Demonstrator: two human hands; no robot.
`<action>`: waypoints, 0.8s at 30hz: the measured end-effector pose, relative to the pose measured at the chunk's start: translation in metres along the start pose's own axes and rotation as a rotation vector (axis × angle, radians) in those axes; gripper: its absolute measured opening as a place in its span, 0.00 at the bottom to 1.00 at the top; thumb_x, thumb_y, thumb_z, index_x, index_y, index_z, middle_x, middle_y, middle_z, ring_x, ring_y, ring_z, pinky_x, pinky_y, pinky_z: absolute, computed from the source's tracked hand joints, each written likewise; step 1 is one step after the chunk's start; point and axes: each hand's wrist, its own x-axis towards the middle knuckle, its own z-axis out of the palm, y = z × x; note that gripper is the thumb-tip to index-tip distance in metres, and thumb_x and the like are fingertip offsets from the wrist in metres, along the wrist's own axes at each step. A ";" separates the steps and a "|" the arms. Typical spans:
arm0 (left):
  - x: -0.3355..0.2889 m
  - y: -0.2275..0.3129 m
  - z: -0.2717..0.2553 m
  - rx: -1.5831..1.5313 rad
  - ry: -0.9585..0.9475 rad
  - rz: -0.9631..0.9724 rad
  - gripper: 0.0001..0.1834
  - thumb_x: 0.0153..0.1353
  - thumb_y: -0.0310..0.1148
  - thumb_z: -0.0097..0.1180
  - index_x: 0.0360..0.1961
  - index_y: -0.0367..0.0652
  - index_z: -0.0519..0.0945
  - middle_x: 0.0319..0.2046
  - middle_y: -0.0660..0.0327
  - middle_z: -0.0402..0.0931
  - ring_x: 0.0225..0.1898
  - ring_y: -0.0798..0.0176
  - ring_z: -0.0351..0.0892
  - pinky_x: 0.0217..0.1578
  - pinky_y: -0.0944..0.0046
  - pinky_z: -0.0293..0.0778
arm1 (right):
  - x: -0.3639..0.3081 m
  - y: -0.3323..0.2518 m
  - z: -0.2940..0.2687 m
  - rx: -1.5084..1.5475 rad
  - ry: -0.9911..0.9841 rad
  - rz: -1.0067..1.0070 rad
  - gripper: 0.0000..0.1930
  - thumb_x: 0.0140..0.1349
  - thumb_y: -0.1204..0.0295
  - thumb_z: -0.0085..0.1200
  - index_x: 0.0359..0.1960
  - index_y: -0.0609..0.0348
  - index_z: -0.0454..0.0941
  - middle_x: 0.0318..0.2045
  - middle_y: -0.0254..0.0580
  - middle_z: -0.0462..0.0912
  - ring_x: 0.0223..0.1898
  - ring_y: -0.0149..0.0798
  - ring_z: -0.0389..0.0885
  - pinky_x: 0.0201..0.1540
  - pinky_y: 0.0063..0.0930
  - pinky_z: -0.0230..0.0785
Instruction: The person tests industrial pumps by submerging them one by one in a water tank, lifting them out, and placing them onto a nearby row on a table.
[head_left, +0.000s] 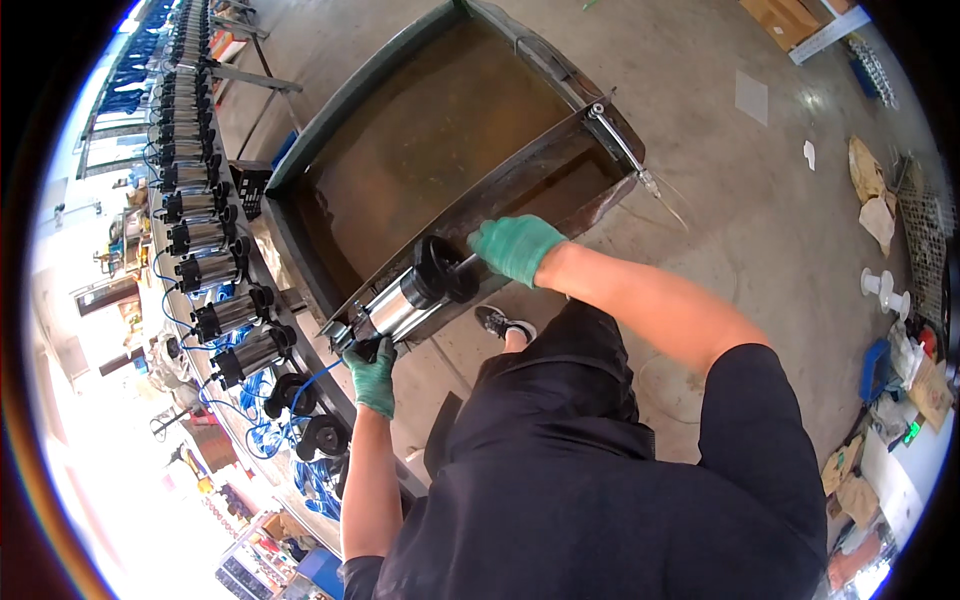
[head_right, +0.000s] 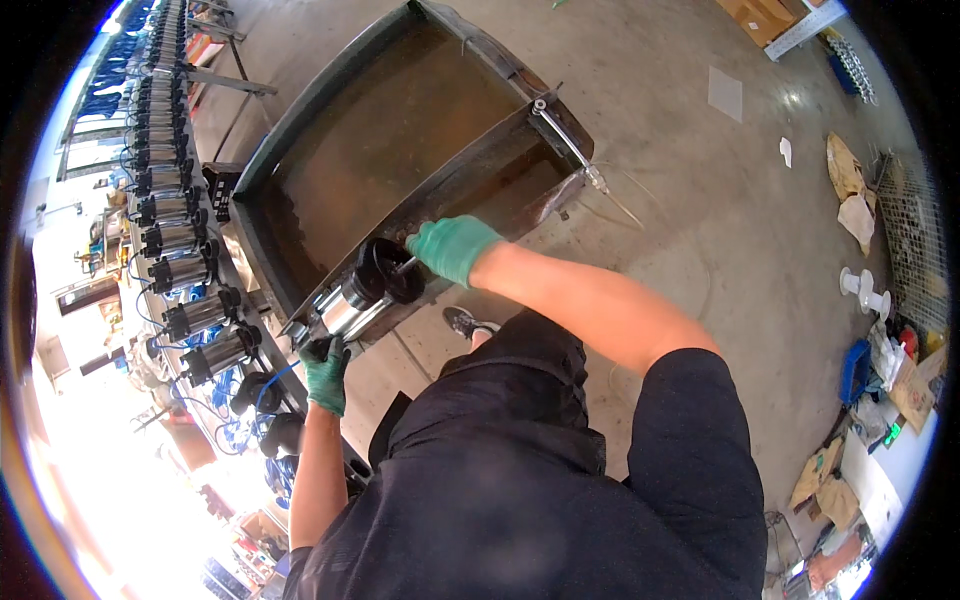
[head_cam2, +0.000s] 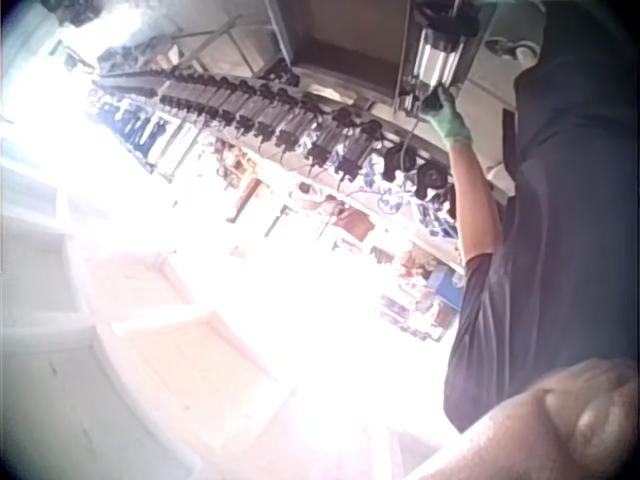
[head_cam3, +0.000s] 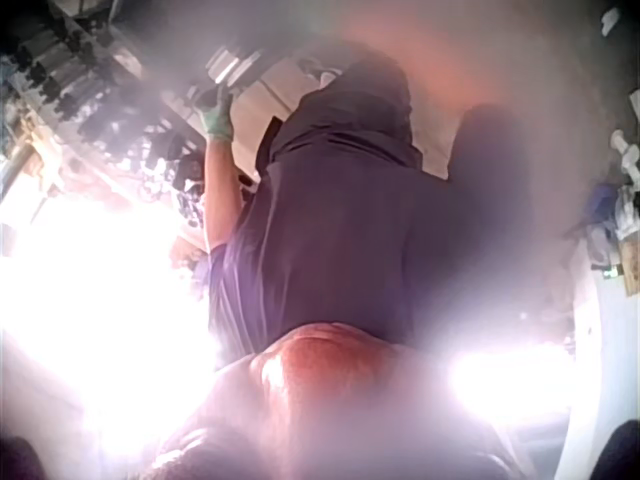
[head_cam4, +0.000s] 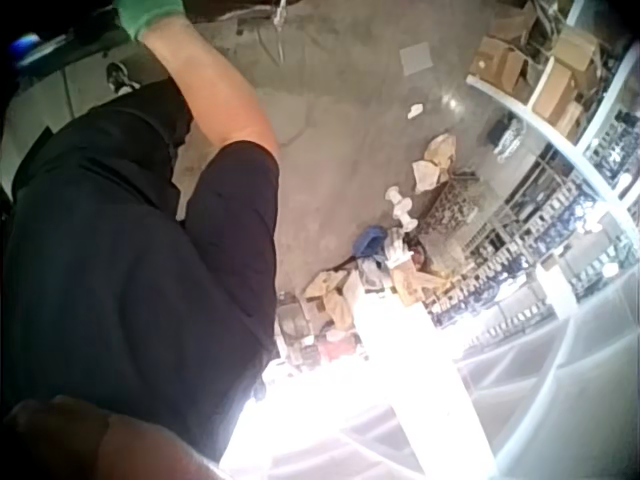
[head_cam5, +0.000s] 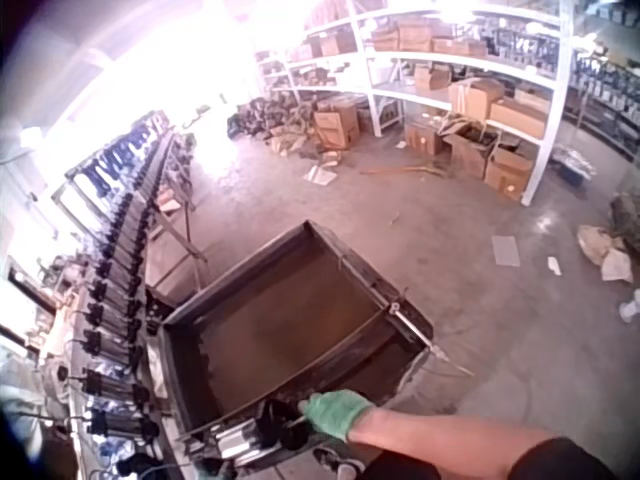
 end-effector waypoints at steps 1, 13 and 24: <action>0.001 0.000 0.002 -0.006 -0.002 0.003 0.26 0.63 0.24 0.68 0.56 0.47 0.65 0.46 0.62 0.76 0.45 0.67 0.78 0.45 0.66 0.79 | 0.004 0.000 -0.012 0.063 -0.076 0.045 0.14 0.59 0.63 0.62 0.44 0.56 0.81 0.39 0.50 0.85 0.42 0.56 0.86 0.44 0.48 0.79; 0.003 -0.006 -0.008 -0.036 0.015 -0.023 0.26 0.63 0.22 0.68 0.54 0.46 0.64 0.45 0.60 0.77 0.44 0.66 0.79 0.44 0.65 0.81 | -0.027 0.009 -0.071 0.130 -0.024 0.292 0.30 0.58 0.54 0.66 0.60 0.53 0.77 0.56 0.50 0.80 0.60 0.56 0.76 0.61 0.49 0.70; 0.015 0.001 -0.017 0.092 -0.047 -0.086 0.23 0.63 0.27 0.69 0.54 0.51 0.70 0.46 0.64 0.81 0.43 0.67 0.81 0.43 0.64 0.81 | -0.039 0.118 -0.095 0.205 0.262 1.022 0.33 0.66 0.55 0.61 0.63 0.62 0.62 0.54 0.67 0.80 0.54 0.64 0.81 0.57 0.51 0.73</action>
